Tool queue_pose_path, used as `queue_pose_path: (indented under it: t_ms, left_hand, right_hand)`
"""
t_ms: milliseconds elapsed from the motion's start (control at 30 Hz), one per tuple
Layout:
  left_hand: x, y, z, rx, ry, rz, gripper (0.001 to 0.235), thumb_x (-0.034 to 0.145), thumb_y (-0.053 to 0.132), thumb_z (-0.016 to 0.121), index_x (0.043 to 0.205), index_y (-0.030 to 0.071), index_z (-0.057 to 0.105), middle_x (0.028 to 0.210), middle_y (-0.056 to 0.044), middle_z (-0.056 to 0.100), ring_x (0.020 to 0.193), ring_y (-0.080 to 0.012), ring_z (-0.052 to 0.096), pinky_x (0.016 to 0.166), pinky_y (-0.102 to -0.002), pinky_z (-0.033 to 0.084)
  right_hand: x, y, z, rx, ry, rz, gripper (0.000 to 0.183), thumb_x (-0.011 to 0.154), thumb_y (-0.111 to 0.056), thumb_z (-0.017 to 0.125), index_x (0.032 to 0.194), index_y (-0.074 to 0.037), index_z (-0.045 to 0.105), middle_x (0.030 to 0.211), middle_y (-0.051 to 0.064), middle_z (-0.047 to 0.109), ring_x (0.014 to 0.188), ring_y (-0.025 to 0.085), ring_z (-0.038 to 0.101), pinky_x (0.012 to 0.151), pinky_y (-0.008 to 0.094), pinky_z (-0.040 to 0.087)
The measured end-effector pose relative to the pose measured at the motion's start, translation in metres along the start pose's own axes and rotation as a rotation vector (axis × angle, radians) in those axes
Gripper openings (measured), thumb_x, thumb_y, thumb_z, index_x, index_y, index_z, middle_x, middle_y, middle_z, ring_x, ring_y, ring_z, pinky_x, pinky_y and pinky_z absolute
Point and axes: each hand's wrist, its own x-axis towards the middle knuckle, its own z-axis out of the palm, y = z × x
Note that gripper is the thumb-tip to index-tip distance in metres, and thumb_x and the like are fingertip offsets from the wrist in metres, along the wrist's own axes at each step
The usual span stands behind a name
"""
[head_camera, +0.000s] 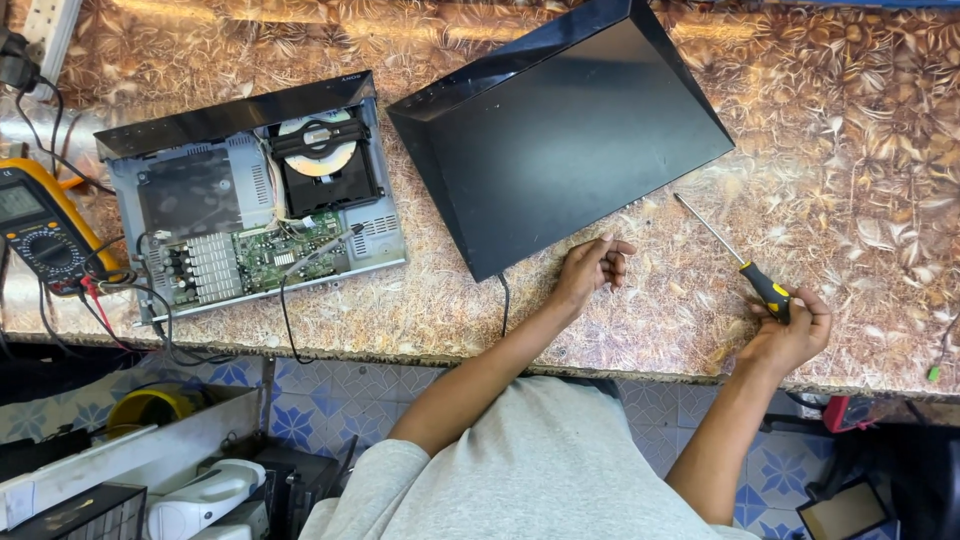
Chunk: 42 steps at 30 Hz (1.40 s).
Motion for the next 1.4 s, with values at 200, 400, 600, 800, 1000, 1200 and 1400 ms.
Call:
queue_pose_path:
  t_ms: [200, 400, 600, 800, 1000, 1200, 1400]
  left_hand:
    - [0.005, -0.008, 0.019, 0.739, 0.165, 0.27, 0.029, 0.105, 0.033, 0.056, 0.095, 0.011, 0.071, 0.063, 0.004, 0.057, 0.047, -0.0065, 0.038, 0.043, -0.022, 0.027]
    - [0.05, -0.002, 0.032, 1.222, -0.03, 0.326, 0.027, 0.108, 0.023, 0.042, 0.104, 0.005, 0.062, 0.072, -0.004, 0.06, 0.05, -0.0133, 0.053, 0.043, -0.027, 0.047]
    - [0.081, -0.021, 0.032, 1.714, -0.106, 0.336, 0.034, 0.109, 0.022, 0.045, 0.132, -0.004, 0.044, 0.06, 0.002, 0.058, 0.038, -0.0109, 0.047, 0.027, -0.026, 0.039]
    - [0.077, -0.023, 0.033, 1.732, -0.081, 0.363, 0.031, 0.098, -0.007, 0.058, 0.126, -0.004, 0.043, 0.052, 0.005, 0.051, 0.035, -0.0093, 0.044, 0.026, -0.028, 0.037]
    - [0.111, -0.067, 0.016, 1.788, -0.091, 0.485, 0.041, 0.101, 0.002, 0.055, 0.134, -0.006, 0.033, 0.05, 0.006, 0.042, 0.036, -0.0056, 0.033, 0.029, -0.027, 0.025]
    - [0.068, -0.016, 0.02, 0.968, -0.127, 0.108, 0.017, 0.099, 0.009, 0.042, 0.095, 0.006, 0.058, 0.1, -0.014, 0.073, 0.066, -0.0168, 0.064, 0.057, -0.035, 0.054]
    - [-0.059, 0.041, -0.01, -0.15, -0.278, -0.071, 0.026, 0.099, 0.024, 0.055, 0.075, 0.016, 0.048, 0.059, 0.004, 0.041, 0.044, -0.0087, 0.035, 0.039, -0.023, 0.028]
  right_hand:
    - [-0.011, -0.007, -0.011, 0.044, 0.074, 0.052, 0.025, 0.098, 0.005, 0.052, 0.093, -0.012, 0.07, 0.103, 0.011, 0.073, 0.087, 0.023, 0.075, 0.055, 0.027, 0.059]
    - [-0.007, 0.001, -0.021, 0.072, 0.047, 0.047, 0.024, 0.096, 0.007, 0.051, 0.092, -0.008, 0.069, 0.105, 0.013, 0.073, 0.078, 0.025, 0.073, 0.053, 0.029, 0.062]
    - [-0.003, 0.008, -0.022, 0.084, 0.071, 0.038, 0.01, 0.087, -0.003, 0.06, 0.09, -0.007, 0.068, 0.099, 0.014, 0.074, 0.081, 0.028, 0.074, 0.05, 0.03, 0.055]
    - [0.006, 0.014, -0.025, 0.095, 0.109, 0.047, 0.011, 0.082, -0.005, 0.062, 0.092, -0.005, 0.067, 0.102, 0.017, 0.073, 0.073, 0.03, 0.072, 0.046, 0.033, 0.055]
    - [0.014, 0.017, -0.022, 0.146, 0.121, 0.141, 0.012, 0.082, -0.009, 0.061, 0.089, -0.007, 0.07, 0.094, 0.015, 0.073, 0.073, 0.03, 0.07, 0.056, 0.034, 0.049]
    - [-0.008, 0.004, -0.004, 0.278, 0.206, 0.221, 0.007, 0.092, -0.009, 0.057, 0.098, -0.005, 0.057, 0.083, 0.019, 0.063, 0.071, 0.03, 0.068, 0.054, 0.035, 0.052]
    - [-0.037, 0.015, -0.002, 0.344, -0.536, 0.306, 0.087, 0.081, -0.034, 0.09, 0.155, -0.006, 0.052, 0.129, 0.004, 0.07, 0.11, 0.009, 0.074, 0.091, 0.009, 0.067]
